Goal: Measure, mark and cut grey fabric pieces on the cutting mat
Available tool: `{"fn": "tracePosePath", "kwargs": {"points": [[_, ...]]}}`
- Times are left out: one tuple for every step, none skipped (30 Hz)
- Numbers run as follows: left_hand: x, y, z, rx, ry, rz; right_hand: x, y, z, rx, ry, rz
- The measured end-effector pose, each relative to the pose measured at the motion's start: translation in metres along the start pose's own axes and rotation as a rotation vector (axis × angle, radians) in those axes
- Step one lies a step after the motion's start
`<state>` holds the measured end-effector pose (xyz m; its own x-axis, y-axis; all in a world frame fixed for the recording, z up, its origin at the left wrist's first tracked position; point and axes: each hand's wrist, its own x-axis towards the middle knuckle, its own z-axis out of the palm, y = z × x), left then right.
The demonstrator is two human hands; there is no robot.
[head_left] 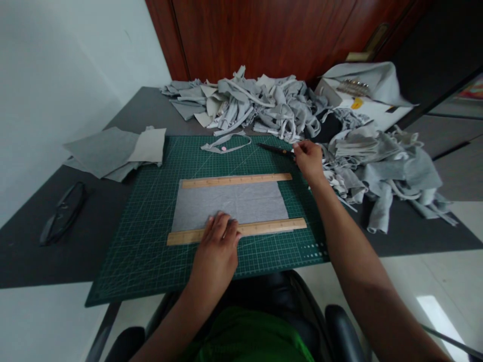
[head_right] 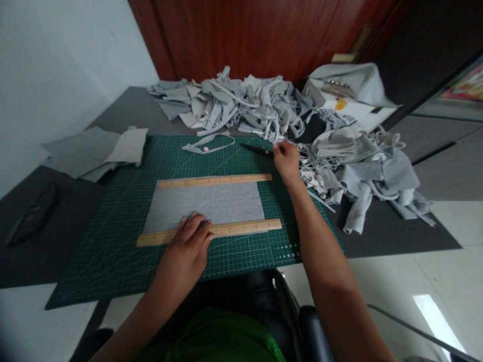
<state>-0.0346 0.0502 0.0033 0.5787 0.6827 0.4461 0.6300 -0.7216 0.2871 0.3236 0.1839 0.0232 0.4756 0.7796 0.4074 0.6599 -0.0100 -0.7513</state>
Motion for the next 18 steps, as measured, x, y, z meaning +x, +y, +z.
{"fn": "tracePosePath", "kwargs": {"points": [[0.0, 0.0, 0.0, 0.003, 0.004, -0.002, 0.0, 0.004, -0.001, -0.09, -0.034, -0.026], [0.0, 0.001, 0.0, 0.006, 0.007, -0.003, -0.001, 0.006, -0.002, -0.182, -0.074, -0.061], [0.0, 0.001, 0.0, 0.009, 0.012, -0.003, -0.003, 0.006, -0.003, -0.272, -0.104, -0.097], [0.0, 0.001, 0.0, 0.011, 0.015, -0.002, -0.005, 0.006, -0.004, -0.36, -0.117, -0.124], [-0.001, 0.001, 0.001, 0.016, 0.018, 0.0, -0.008, 0.006, -0.006, -0.446, -0.111, -0.138], [-0.002, 0.001, 0.001, 0.022, 0.022, 0.002, -0.01, 0.005, -0.008, -0.526, -0.09, -0.136], [-0.002, 0.0, 0.002, 0.03, 0.029, 0.005, -0.012, 0.005, -0.011, -0.597, -0.068, -0.118], [-0.003, 0.0, 0.003, 0.039, 0.036, 0.008, -0.013, 0.006, -0.014, -0.653, -0.055, -0.087], [-0.004, -0.001, 0.004, 0.047, 0.043, 0.009, -0.013, 0.007, -0.018, -0.694, -0.052, -0.047], [-0.004, -0.001, 0.005, 0.053, 0.049, 0.009, -0.013, 0.009, -0.022, -0.717, -0.055, -0.005], [-0.004, -0.001, 0.006, 0.056, 0.054, 0.009, -0.012, 0.011, -0.026, -0.728, -0.063, 0.036], [-0.005, -0.002, 0.007, 0.057, 0.054, 0.009, -0.01, 0.014, -0.03, -0.732, -0.075, 0.067], [-0.005, -0.002, 0.008, 0.058, 0.053, 0.009, -0.009, 0.016, -0.034, -0.735, -0.091, 0.089], [-0.005, -0.002, 0.009, 0.058, 0.051, 0.009, -0.008, 0.018, -0.037, -0.738, -0.107, 0.106], [-0.005, -0.002, 0.009, 0.057, 0.049, 0.009, -0.007, 0.019, -0.039, -0.743, -0.123, 0.12], [-0.005, -0.002, 0.009, 0.055, 0.047, 0.009, -0.007, 0.019, -0.04, -0.752, -0.134, 0.13], [-0.005, -0.002, 0.009, 0.053, 0.046, 0.008, -0.007, 0.018, -0.04, -0.762, -0.134, 0.133], [-0.005, -0.002, 0.009, 0.05, 0.044, 0.005, -0.008, 0.016, -0.038, -0.771, -0.128, 0.121]]}}
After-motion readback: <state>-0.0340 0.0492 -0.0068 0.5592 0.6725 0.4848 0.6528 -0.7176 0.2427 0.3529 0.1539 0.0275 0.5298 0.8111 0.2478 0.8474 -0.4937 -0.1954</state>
